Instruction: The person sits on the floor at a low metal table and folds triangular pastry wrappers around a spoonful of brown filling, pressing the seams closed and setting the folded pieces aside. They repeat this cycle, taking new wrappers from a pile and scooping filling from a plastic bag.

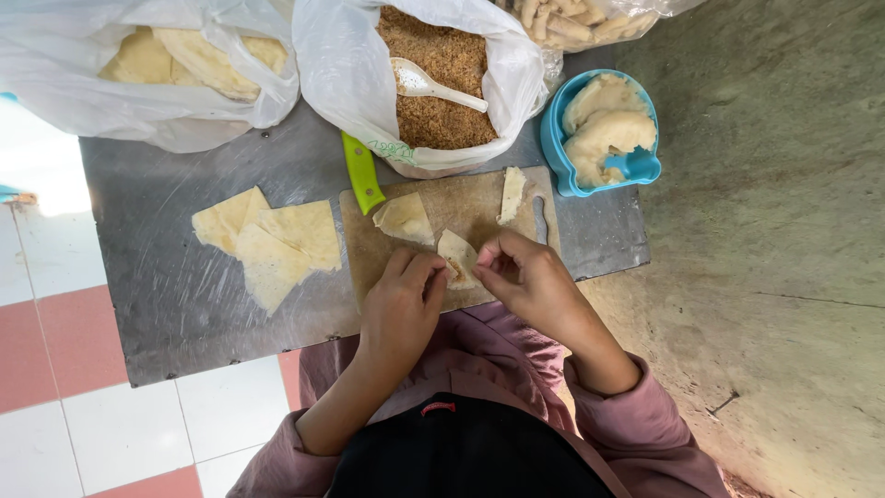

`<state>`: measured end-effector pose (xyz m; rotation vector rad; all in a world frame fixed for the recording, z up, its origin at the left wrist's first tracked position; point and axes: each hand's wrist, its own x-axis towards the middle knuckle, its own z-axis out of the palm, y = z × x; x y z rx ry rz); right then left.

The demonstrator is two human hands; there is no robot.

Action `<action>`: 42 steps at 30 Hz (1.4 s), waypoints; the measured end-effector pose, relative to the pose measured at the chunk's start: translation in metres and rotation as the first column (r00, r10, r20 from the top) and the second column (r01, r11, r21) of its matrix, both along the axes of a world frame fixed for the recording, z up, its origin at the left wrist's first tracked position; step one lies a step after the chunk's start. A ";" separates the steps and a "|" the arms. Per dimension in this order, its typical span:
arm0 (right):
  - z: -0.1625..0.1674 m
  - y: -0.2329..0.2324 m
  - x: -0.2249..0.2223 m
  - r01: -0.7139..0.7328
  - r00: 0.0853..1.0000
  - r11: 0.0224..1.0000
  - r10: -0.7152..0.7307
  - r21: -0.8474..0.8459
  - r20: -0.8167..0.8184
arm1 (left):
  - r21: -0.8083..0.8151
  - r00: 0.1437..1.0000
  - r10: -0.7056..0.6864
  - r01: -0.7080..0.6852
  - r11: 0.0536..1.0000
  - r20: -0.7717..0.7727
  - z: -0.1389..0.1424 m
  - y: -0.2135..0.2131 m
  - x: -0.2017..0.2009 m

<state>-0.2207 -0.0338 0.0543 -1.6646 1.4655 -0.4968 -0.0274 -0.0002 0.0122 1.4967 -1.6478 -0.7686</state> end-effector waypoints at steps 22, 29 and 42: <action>-0.004 0.010 -0.001 -0.457 0.889 0.741 0.378 -0.491 -0.258 | -0.218 0.947 -0.095 0.167 0.962 0.306 -0.011 0.006 0.004; -0.020 0.012 -0.017 -0.672 0.736 0.461 0.324 -0.580 -0.594 | -0.278 0.858 -0.177 0.341 0.898 0.482 -0.007 0.010 0.012; -0.026 0.006 0.001 -0.260 0.965 0.803 0.241 -0.536 -0.108 | -0.122 0.871 -0.332 0.398 0.909 0.363 0.010 -0.023 0.015</action>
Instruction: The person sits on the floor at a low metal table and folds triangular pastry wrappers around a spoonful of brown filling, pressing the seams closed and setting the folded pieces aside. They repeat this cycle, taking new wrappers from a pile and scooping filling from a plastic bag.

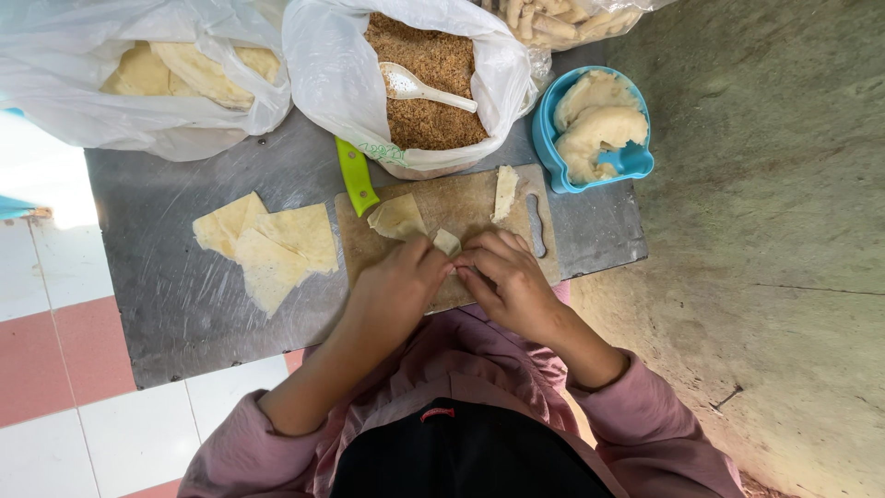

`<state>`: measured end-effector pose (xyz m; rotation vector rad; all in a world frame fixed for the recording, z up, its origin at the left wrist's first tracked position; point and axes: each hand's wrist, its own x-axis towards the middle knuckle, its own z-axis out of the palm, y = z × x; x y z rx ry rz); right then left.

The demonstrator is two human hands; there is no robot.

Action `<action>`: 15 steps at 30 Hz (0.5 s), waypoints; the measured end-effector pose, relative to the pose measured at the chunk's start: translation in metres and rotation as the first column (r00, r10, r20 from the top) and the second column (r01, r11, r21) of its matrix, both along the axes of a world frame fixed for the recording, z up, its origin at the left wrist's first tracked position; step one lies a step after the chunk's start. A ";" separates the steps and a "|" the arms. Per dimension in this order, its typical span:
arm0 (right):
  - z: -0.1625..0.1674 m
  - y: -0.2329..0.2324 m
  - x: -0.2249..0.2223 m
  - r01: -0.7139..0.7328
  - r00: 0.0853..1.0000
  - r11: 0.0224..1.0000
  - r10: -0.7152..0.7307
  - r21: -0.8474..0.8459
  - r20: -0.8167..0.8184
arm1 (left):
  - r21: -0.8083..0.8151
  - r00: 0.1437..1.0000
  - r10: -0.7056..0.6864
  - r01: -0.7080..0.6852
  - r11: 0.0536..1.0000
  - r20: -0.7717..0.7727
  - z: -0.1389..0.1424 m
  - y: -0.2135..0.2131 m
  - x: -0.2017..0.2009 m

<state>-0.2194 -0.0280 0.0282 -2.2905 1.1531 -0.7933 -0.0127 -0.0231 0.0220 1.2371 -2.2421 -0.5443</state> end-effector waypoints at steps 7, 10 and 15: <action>-0.004 -0.010 0.003 0.130 0.991 0.973 -0.135 0.193 0.014 | 0.180 0.976 0.070 -0.032 0.983 -0.205 -0.007 -0.020 0.000; -0.005 -0.010 0.002 0.071 0.997 0.986 -0.075 0.153 0.018 | 0.144 0.974 0.079 -0.049 0.988 -0.212 -0.008 -0.011 -0.001; 0.001 -0.005 -0.002 -0.038 0.990 0.994 0.023 -0.105 -0.136 | -0.102 0.984 0.032 -0.051 0.994 -0.175 -0.004 0.007 0.004</action>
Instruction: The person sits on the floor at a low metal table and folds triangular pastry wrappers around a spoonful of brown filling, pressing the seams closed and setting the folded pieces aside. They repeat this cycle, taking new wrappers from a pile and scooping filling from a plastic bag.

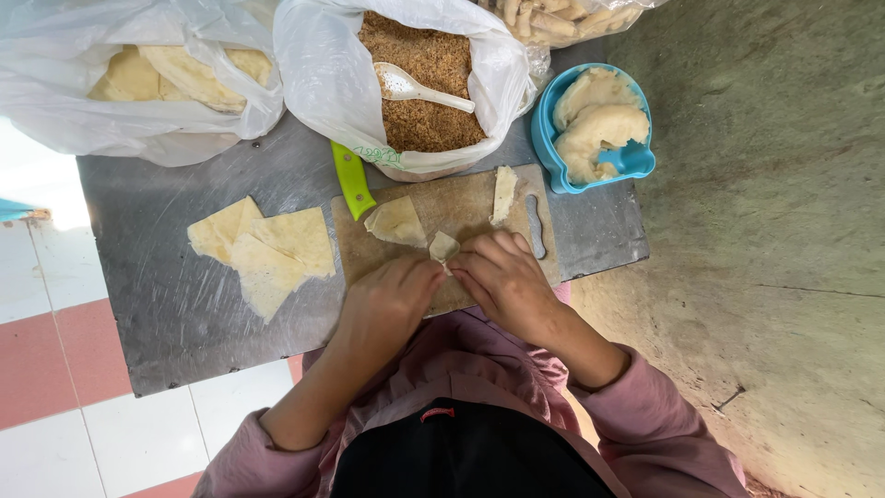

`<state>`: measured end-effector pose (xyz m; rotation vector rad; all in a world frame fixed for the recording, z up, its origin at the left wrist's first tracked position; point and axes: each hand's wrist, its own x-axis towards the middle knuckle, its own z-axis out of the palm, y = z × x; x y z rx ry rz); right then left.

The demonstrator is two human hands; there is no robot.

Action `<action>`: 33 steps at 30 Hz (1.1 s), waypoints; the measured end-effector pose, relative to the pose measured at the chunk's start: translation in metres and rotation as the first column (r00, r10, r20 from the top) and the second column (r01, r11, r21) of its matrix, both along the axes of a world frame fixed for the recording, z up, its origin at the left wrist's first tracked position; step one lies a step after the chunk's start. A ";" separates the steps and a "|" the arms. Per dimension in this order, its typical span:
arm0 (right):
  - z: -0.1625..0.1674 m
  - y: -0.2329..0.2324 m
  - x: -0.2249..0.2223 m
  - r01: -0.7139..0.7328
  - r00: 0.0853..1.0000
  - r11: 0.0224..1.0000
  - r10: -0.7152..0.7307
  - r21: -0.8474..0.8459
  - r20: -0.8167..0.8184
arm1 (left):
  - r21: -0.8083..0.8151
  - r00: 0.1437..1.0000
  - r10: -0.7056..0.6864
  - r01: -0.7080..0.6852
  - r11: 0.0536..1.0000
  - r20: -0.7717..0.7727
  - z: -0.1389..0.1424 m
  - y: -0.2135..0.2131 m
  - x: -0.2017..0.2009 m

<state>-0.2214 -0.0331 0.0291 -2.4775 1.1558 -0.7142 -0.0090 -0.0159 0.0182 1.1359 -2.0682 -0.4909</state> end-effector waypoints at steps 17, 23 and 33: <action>0.008 -0.024 0.003 0.059 0.992 0.947 -0.091 0.315 0.089 | 0.448 0.990 0.042 -0.099 0.889 0.136 0.006 -0.033 -0.008; 0.004 -0.013 -0.002 -0.037 0.999 0.999 0.038 0.029 -0.036 | 0.429 0.990 0.124 -0.140 0.892 0.065 0.013 -0.026 -0.007; -0.001 -0.015 -0.004 -0.027 0.991 0.999 0.030 0.026 -0.133 | -0.040 0.994 0.059 -0.055 0.998 0.097 -0.001 -0.007 -0.013</action>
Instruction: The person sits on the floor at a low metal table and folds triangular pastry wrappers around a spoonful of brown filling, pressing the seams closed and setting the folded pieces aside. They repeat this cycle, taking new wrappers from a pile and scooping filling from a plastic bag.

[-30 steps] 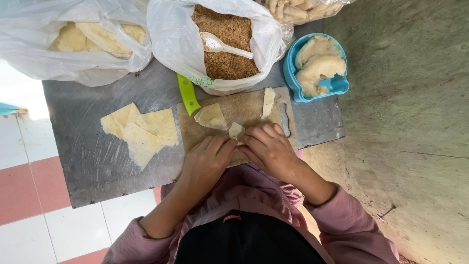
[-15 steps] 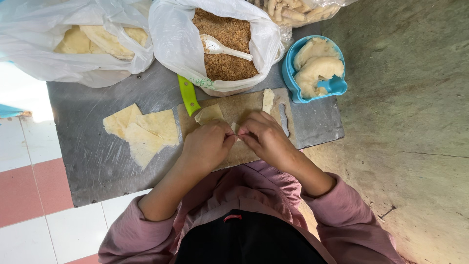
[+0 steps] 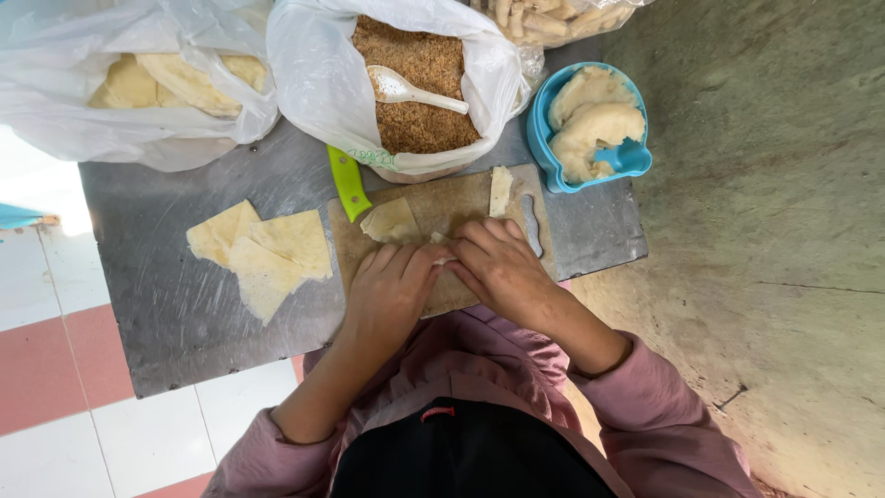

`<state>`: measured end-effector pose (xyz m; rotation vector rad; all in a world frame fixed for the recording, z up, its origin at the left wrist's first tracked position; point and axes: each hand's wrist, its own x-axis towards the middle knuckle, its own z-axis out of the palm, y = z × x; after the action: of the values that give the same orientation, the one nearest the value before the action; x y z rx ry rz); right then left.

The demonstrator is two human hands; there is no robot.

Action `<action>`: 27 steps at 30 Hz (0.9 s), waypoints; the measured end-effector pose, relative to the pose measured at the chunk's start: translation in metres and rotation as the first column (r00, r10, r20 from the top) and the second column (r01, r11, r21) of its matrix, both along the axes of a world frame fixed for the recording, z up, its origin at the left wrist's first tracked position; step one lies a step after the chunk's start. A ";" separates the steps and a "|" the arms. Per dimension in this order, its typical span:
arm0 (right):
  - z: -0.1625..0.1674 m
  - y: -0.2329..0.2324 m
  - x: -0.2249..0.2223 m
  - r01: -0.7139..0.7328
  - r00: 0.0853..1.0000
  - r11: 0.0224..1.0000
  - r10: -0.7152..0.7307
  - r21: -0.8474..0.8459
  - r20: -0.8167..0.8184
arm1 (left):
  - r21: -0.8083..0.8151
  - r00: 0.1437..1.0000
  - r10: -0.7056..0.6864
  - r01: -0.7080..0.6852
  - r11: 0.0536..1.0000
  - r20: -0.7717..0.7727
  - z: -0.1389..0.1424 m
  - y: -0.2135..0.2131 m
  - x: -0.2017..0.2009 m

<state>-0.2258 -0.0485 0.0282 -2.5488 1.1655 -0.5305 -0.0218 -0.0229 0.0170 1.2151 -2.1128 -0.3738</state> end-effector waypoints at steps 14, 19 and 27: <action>-0.012 0.009 0.006 0.004 0.935 0.995 -0.038 0.095 0.352 | 0.165 0.998 0.028 -0.020 0.986 -0.050 0.008 -0.005 -0.002; -0.016 0.014 0.005 0.031 0.950 0.995 0.001 -0.096 0.313 | 0.011 0.985 0.137 -0.139 0.990 0.104 -0.002 0.014 -0.010; -0.013 0.025 0.012 0.041 0.999 0.982 -0.044 -0.186 -0.012 | -0.256 0.849 0.353 -0.268 0.929 0.393 -0.014 0.037 -0.021</action>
<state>-0.2141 -0.0238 0.0149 -2.6940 1.2310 -0.6586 -0.0432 0.0143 0.0027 1.6053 -2.1876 0.2721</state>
